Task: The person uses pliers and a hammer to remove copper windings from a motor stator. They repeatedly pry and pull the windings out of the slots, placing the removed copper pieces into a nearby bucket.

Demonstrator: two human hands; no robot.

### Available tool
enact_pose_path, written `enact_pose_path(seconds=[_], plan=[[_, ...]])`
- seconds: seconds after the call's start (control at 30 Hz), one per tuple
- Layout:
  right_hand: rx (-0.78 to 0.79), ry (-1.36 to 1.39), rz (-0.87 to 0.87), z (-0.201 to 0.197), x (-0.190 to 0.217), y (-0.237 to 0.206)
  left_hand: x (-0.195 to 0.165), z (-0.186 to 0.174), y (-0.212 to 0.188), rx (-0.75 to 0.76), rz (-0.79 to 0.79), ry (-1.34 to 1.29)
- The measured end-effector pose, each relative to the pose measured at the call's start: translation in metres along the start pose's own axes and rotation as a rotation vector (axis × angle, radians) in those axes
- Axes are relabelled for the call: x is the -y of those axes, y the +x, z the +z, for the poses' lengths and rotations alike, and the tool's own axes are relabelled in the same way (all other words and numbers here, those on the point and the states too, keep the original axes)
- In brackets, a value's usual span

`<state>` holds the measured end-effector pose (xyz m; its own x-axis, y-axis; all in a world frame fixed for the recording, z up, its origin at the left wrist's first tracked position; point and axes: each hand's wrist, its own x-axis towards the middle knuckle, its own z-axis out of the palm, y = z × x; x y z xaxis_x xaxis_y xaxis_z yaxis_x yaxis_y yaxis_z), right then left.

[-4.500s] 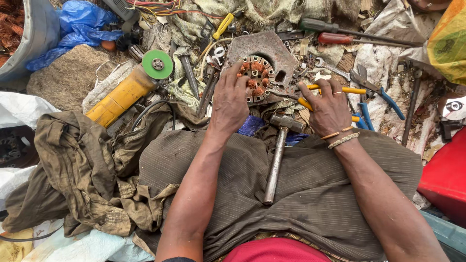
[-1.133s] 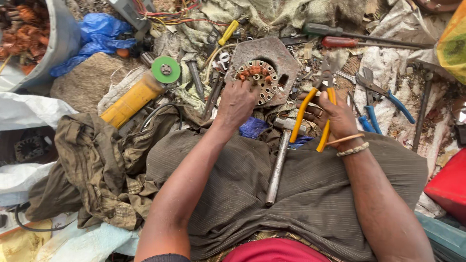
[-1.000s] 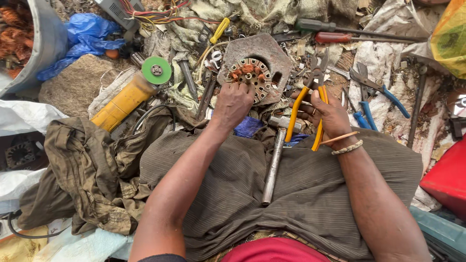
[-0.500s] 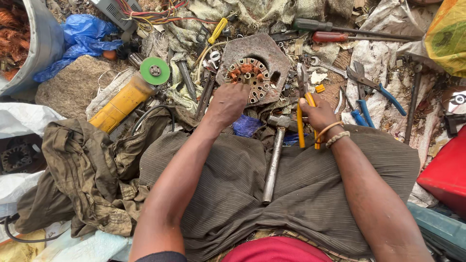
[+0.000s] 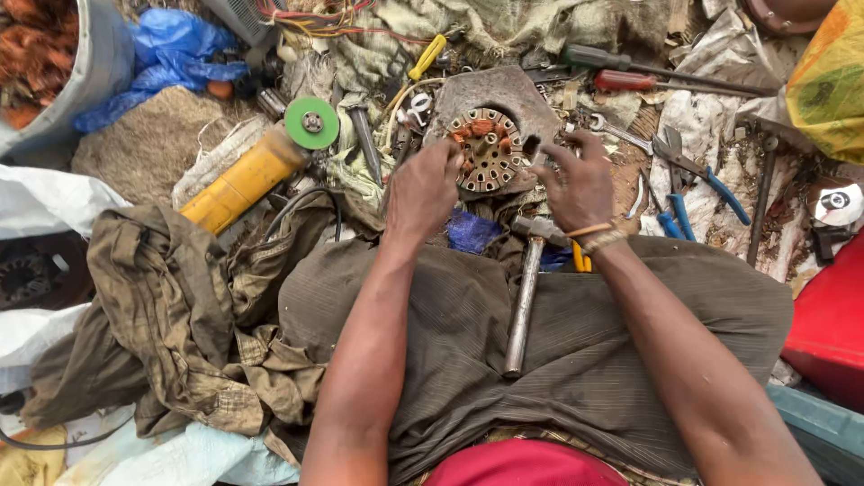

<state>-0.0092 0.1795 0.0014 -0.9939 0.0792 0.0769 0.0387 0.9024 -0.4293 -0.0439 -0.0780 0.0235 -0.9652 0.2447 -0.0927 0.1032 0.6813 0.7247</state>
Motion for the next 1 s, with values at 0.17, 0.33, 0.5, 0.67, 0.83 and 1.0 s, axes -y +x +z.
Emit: enact_pose_path(seconds=[0.17,0.33,0.5,0.67,0.83,1.0], plan=[[-0.089,-0.186,-0.347,0.023,0.047,0.036,0.008,-0.002,0.011,-0.077,-0.028,-0.102],[-0.126,-0.230,-0.448,0.028,0.052,0.043,0.007,-0.004,0.012,-0.113,0.025,-0.109],[-0.156,-0.050,-0.239,0.019,0.038,0.036,0.001,-0.003,0.012,-0.075,-0.018,-0.116],[-0.038,0.367,0.188,0.014,0.025,-0.002,-0.009,-0.006,0.006,-0.013,-0.028,-0.102],[-0.007,0.211,0.006,0.037,0.031,-0.015,-0.009,-0.010,0.005,-0.130,0.034,-0.122],[-0.091,-0.090,-0.090,0.070,0.047,-0.001,-0.010,-0.015,0.004,-0.062,-0.039,-0.090]])
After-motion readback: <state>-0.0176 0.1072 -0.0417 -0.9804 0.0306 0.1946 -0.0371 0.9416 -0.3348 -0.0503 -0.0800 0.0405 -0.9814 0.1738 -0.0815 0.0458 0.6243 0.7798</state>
